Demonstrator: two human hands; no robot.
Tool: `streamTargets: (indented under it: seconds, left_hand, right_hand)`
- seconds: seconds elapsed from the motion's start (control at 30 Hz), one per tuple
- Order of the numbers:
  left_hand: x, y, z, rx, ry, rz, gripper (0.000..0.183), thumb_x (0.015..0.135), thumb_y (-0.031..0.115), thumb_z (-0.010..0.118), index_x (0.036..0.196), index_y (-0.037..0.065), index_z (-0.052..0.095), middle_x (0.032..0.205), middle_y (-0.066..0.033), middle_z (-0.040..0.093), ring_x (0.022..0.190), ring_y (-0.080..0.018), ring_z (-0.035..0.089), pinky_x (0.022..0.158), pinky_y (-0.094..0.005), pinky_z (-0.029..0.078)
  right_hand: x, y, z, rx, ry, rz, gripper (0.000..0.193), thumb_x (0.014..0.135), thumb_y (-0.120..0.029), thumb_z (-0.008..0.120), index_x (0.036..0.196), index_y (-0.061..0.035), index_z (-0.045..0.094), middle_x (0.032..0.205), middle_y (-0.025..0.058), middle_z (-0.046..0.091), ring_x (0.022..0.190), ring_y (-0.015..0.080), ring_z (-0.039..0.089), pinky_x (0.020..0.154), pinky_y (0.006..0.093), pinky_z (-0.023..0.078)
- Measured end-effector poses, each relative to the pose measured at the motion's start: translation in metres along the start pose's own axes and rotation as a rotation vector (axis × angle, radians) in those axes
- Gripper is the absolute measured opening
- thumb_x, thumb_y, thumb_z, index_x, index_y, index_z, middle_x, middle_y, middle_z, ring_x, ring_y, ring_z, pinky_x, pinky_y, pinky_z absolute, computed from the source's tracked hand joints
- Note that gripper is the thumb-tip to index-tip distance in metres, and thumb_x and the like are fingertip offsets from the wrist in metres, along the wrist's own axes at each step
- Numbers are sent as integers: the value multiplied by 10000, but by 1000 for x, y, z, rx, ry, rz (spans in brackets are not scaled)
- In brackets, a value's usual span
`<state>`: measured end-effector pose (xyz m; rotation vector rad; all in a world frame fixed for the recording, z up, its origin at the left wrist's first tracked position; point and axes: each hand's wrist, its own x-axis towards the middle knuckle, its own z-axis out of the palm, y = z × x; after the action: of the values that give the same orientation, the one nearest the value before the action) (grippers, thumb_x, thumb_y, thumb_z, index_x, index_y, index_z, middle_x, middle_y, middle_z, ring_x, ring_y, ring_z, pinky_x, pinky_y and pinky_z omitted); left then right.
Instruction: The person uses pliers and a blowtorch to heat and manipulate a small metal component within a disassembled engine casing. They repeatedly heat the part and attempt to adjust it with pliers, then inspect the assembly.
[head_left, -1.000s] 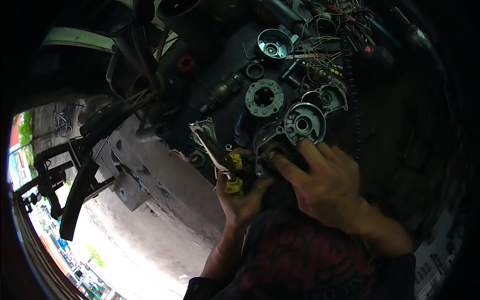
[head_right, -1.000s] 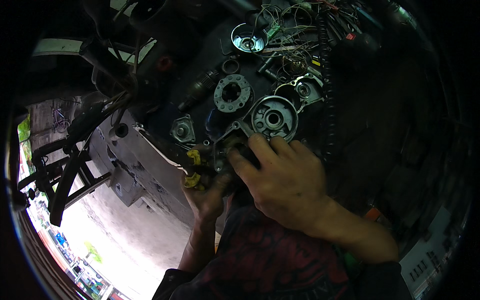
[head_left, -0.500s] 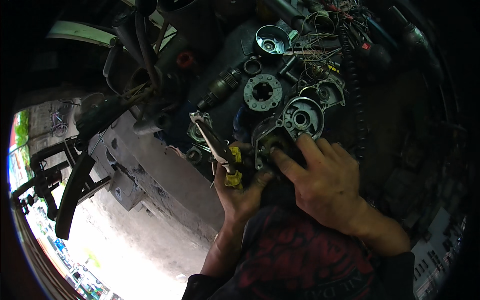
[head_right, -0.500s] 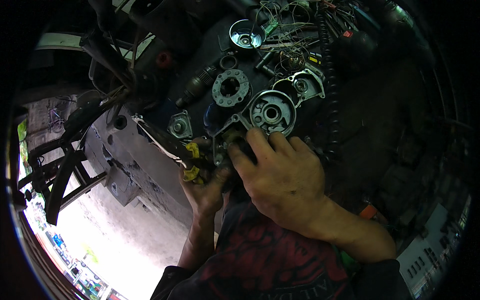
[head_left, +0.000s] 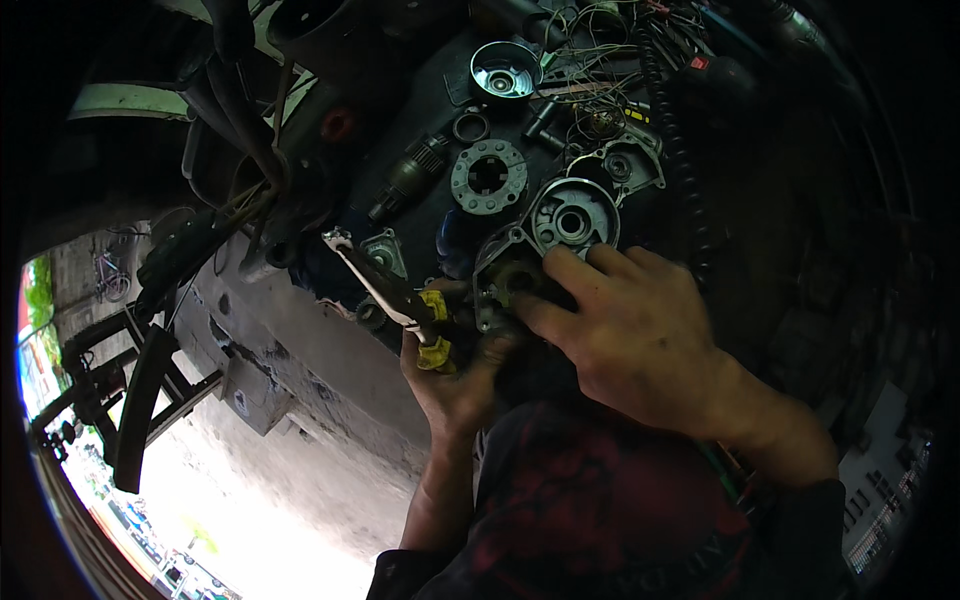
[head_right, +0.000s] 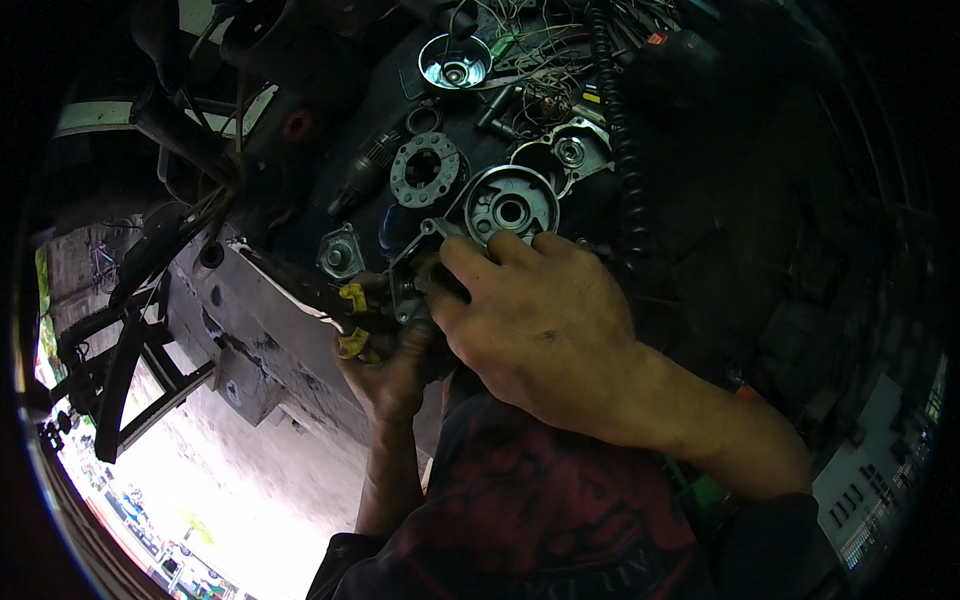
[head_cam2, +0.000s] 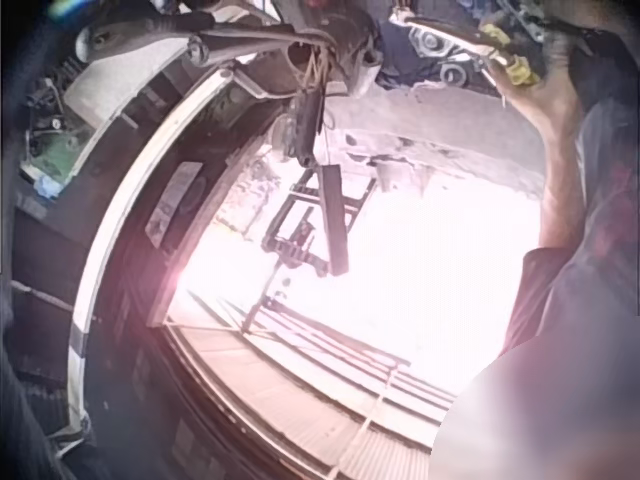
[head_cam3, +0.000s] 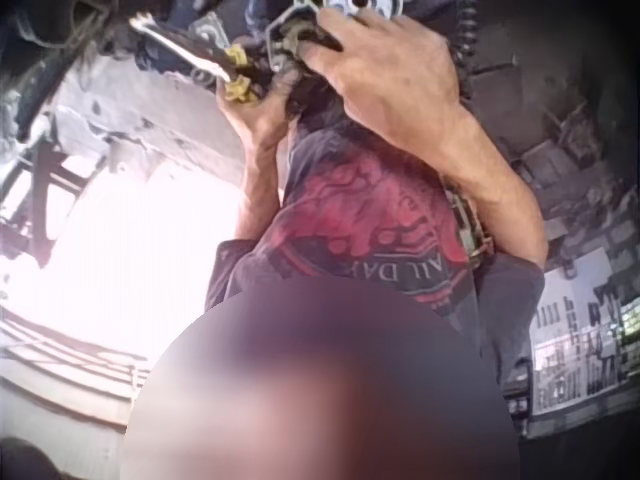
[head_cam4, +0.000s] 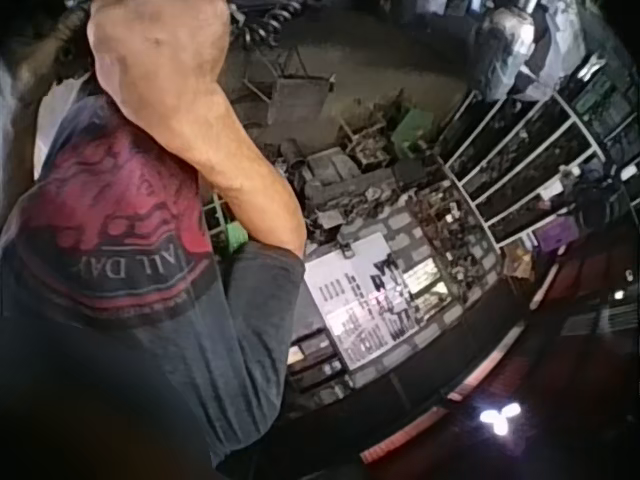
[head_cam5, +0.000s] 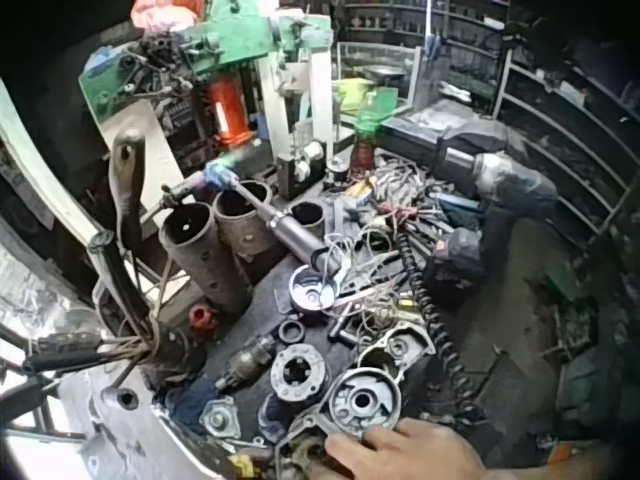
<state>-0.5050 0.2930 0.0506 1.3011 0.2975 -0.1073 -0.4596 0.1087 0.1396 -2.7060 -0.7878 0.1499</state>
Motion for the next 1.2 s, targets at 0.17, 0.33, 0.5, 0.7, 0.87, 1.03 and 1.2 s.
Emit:
streamTargets:
  seconds: [0.17, 0.33, 0.5, 0.7, 0.87, 1.03, 1.2]
  left_hand:
    - [-3, -5, -3, 4, 29, -29, 632, 800, -42, 857, 1345, -28, 535, 1157, -90, 684, 1053, -159, 670, 937, -296, 553]
    - [-5, -8, -10, 37, -2, -10, 608, 819, -39, 844, 1335, -40, 525, 1142, -100, 687, 1014, -161, 680, 886, -291, 576]
    - [-4, -6, -5, 74, 50, 31, 608, 819, -37, 843, 1336, -36, 523, 1136, -103, 695, 1005, -164, 690, 872, -291, 583]
    - [-8, -5, -8, 90, 45, -18, 603, 823, -39, 837, 1338, -29, 524, 1132, -98, 696, 999, -158, 693, 861, -281, 584]
    - [-8, -7, -11, 66, 37, -95, 598, 819, -72, 821, 1338, -26, 529, 1140, -94, 690, 1003, -156, 690, 862, -286, 580]
    - [-2, -4, -2, 5, 9, -20, 636, 796, -95, 831, 1350, -13, 531, 1153, -96, 689, 1035, -160, 686, 911, -300, 570]
    - [1, -6, -2, -25, 7, 42, 631, 788, -62, 854, 1332, -13, 539, 1124, -78, 686, 1005, -152, 685, 883, -289, 572]
  right_hand:
    - [0, -7, 8, -16, 94, 80, 394, 756, -166, 706, 1145, -142, 758, 998, 38, 621, 758, 187, 626, 622, 334, 503]
    - [-2, -7, 9, -14, 69, 39, 274, 733, -199, 720, 952, -36, 742, 977, 60, 617, 807, 191, 648, 663, 309, 528]
    - [-1, 6, 4, 73, -28, -26, 377, 740, -191, 727, 1111, -135, 757, 997, 27, 616, 795, 175, 638, 640, 326, 526]
    - [5, 5, 3, 40, -7, 1, 376, 734, -205, 762, 1104, -135, 765, 964, 39, 624, 724, 184, 673, 604, 338, 551]
    - [13, 9, 4, 11, -33, -1, 324, 770, -202, 756, 1083, -119, 773, 845, 48, 634, 650, 191, 683, 580, 354, 558]
    - [20, 0, -1, -44, -70, 69, 344, 785, -214, 782, 1117, -126, 771, 783, 40, 626, 619, 210, 679, 560, 342, 554]
    - [21, 6, -14, 77, -188, 87, 383, 769, -233, 797, 1147, -180, 764, 777, 20, 620, 618, 222, 675, 540, 383, 533]
